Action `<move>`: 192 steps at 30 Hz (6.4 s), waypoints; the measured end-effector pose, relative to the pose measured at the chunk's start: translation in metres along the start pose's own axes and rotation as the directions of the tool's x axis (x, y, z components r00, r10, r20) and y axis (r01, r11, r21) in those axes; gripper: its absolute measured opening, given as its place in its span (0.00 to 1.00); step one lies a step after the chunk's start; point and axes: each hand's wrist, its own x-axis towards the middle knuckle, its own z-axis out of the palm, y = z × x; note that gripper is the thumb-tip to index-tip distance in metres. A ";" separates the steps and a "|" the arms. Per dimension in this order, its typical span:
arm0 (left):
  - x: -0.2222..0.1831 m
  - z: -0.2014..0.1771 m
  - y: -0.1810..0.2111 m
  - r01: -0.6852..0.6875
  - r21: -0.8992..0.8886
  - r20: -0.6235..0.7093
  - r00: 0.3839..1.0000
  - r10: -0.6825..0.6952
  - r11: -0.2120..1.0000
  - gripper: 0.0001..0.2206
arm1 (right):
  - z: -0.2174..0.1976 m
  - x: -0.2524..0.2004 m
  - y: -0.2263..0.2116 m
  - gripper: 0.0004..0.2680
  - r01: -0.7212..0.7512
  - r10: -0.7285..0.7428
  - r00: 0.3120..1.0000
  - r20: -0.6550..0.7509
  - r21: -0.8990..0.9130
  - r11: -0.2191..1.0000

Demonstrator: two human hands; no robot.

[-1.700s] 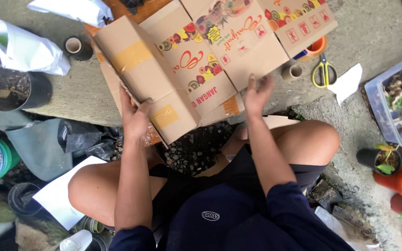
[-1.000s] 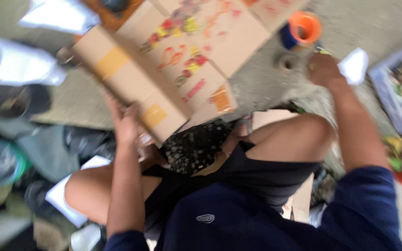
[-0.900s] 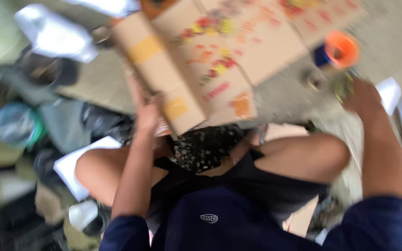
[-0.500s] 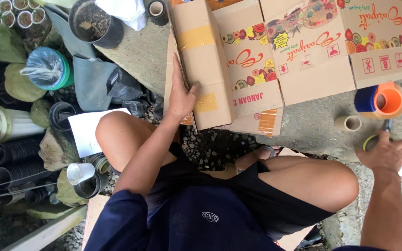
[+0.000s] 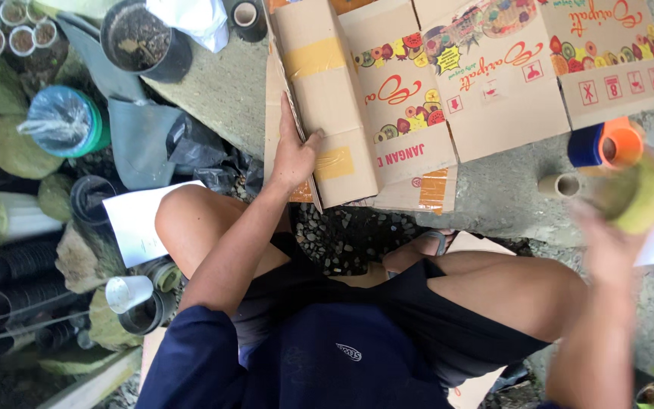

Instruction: The person sits on the ground and packs green vegetables into a small cardboard box. They fold the flaps, apply packing tape to seal the box, and then place the sealed box inside a larger printed cardboard box. The person uses scissors to cut tape and a tape dispenser to apply it.

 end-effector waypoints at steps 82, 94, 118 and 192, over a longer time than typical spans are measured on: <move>0.021 -0.036 0.021 0.257 0.026 0.079 0.963 -0.258 0.966 0.56 | 0.406 0.088 0.024 0.14 -0.605 0.397 0.791 0.465 0.501 0.619; 0.037 -0.022 0.008 0.241 0.170 0.030 0.968 -0.250 0.956 0.61 | 0.212 0.073 -0.074 0.14 -0.117 0.205 0.920 0.334 -0.267 0.957; 0.033 -0.008 0.029 -0.033 0.433 -0.102 0.991 0.086 0.901 0.64 | 0.092 -0.022 -0.176 0.15 0.404 0.221 0.894 0.390 -0.915 -0.020; 0.038 -0.002 -0.090 0.001 -0.477 -0.085 0.995 -0.047 0.879 0.37 | 0.386 0.086 -0.011 0.26 -0.639 0.153 0.731 0.665 0.589 0.495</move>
